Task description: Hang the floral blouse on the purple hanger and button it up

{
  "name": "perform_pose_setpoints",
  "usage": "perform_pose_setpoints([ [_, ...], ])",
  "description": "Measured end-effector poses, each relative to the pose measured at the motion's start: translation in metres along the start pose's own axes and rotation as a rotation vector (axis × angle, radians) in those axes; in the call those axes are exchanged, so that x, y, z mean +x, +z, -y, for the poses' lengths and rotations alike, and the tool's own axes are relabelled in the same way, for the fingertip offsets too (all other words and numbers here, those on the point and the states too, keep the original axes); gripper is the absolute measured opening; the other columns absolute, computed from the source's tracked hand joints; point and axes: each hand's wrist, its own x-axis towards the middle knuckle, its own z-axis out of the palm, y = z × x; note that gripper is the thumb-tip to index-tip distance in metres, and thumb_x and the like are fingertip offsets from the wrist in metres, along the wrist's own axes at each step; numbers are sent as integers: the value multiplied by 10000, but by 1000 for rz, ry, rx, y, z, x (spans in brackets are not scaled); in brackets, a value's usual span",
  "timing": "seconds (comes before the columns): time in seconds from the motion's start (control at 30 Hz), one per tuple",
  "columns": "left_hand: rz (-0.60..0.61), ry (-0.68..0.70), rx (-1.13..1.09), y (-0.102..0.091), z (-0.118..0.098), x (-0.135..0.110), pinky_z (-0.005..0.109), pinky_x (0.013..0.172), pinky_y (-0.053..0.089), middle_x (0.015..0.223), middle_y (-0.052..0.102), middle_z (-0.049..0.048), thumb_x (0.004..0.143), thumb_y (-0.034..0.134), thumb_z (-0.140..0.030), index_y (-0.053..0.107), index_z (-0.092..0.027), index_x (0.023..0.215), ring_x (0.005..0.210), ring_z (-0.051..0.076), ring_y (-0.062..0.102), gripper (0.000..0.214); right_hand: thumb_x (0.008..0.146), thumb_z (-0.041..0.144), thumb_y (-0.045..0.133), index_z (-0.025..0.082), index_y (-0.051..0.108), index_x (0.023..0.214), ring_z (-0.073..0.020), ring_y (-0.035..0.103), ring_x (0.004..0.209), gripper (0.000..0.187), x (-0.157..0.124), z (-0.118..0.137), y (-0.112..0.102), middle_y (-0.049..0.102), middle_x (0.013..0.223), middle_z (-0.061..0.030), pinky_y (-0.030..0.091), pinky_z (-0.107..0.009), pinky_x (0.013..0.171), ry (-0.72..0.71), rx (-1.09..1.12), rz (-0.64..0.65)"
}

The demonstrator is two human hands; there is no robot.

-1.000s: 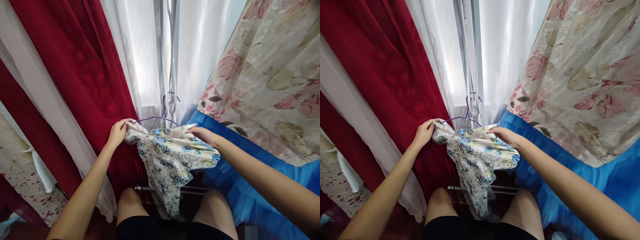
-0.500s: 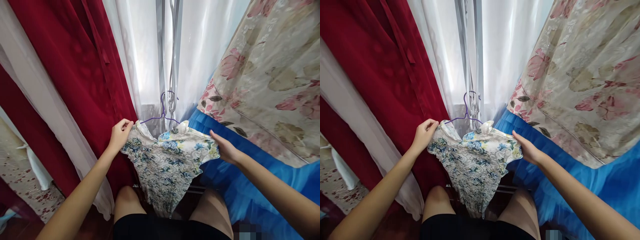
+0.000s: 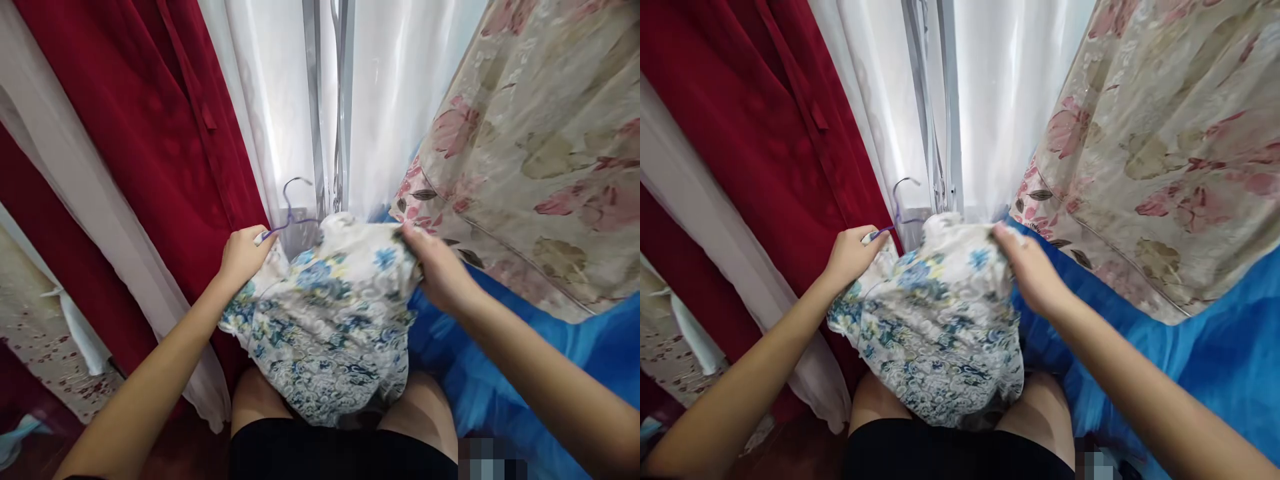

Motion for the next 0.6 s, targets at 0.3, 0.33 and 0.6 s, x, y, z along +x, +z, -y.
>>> perform_pose_setpoints([
  [0.3,122,-460,-1069,69,43,-62,233,443,329,510,460,-8,874,336,-872,603,-182,715,431,112,417,758,839,376,796,242,277,1648,-339,465,1464,971,-74,-60,23,437,1623,-157,397,-467,1205,-122,-714,843],
  [0.33,177,-445,-1215,73,29,-67,223,448,335,517,443,-19,885,356,-856,603,-182,732,427,100,396,733,837,339,796,234,233,1659,-343,402,1503,1002,-70,-71,21,375,1655,-170,367,-489,1224,-156,-766,761],
  [0.6,654,-431,-1726,86,-106,-84,175,574,445,741,562,-6,912,679,-533,677,-173,959,574,68,507,363,744,231,740,178,-5,1652,-447,575,1300,1176,-64,-111,36,505,1500,-263,539,-599,985,-563,-1004,253],
])
